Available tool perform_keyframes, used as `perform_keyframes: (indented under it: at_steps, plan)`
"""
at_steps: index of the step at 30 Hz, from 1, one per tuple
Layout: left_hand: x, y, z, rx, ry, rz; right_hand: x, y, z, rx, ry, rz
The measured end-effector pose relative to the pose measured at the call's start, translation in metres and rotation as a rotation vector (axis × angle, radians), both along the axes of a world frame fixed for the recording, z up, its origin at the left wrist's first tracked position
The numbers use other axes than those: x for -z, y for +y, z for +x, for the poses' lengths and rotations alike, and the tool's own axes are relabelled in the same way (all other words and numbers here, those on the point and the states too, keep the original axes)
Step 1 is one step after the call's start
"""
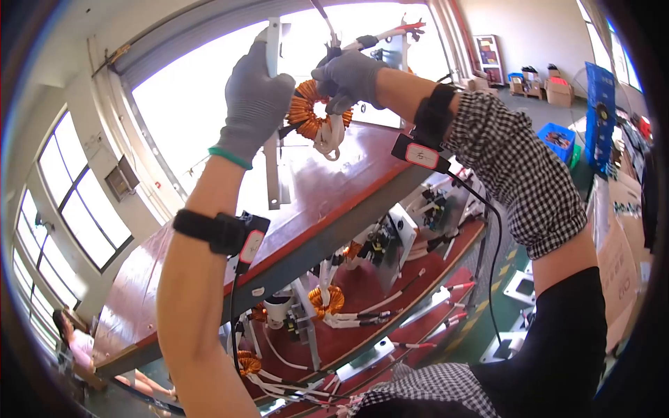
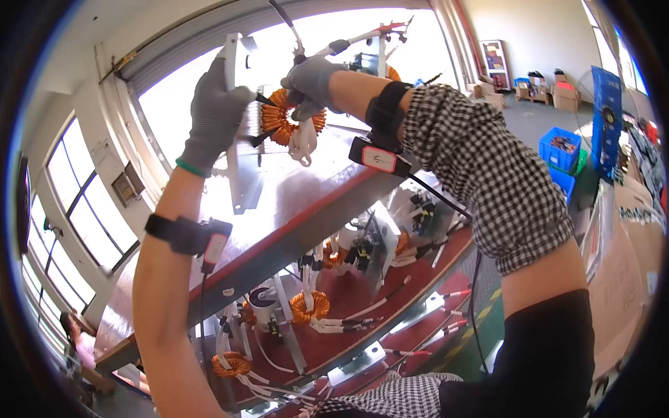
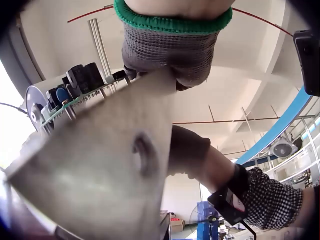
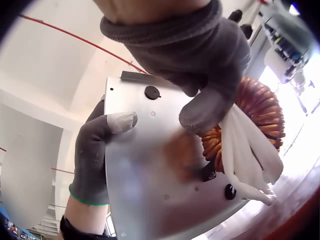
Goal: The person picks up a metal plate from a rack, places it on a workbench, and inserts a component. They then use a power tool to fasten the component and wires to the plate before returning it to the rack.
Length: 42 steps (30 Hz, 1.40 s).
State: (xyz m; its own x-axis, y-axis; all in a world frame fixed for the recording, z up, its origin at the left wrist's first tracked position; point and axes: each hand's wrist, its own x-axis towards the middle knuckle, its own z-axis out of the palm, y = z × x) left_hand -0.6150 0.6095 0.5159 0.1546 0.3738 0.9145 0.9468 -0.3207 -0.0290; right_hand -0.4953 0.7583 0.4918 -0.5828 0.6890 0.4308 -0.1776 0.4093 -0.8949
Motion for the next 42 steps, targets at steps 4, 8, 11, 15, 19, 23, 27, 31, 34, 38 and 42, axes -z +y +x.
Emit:
perform_keyframes:
  at_steps: [4,8,11,15,19,23,27,31,34,38,42]
  plan:
    - [0.007,0.065,-0.002,-0.094,-0.02,0.087,-0.011,0.079,-0.037,0.16,0.081,0.171]
    - [0.034,0.121,-0.004,-0.21,-0.122,0.171,0.004,0.131,-0.067,0.444,0.018,0.374]
    - [0.036,0.121,0.005,-0.161,-0.136,0.002,-0.005,0.064,0.004,0.036,-0.057,0.19]
    - [0.036,0.123,0.008,-0.243,-0.234,-0.049,-0.021,0.143,0.097,0.283,0.409,0.605]
    - [0.031,0.132,0.009,-0.149,-0.3,-0.066,0.007,0.159,0.118,0.606,0.361,0.465]
    - [0.024,0.133,0.027,-0.239,-0.338,-0.187,0.031,0.154,0.077,0.105,0.021,0.113]
    - [0.024,0.139,0.031,-0.255,-0.32,-0.145,0.036,0.155,0.073,0.142,0.072,0.068]
    - [0.033,0.139,0.028,-0.248,-0.274,-0.095,0.039,0.142,0.077,0.061,0.115,0.094]
    - [0.032,0.136,0.026,-0.29,-0.24,-0.106,0.04,0.157,0.079,0.025,0.076,0.066]
    - [0.028,0.121,0.02,-0.303,-0.19,-0.179,0.044,0.145,0.077,0.08,0.125,0.024]
    - [0.031,0.097,0.02,-0.24,-0.126,-0.225,0.048,0.13,0.075,0.228,0.128,0.087]
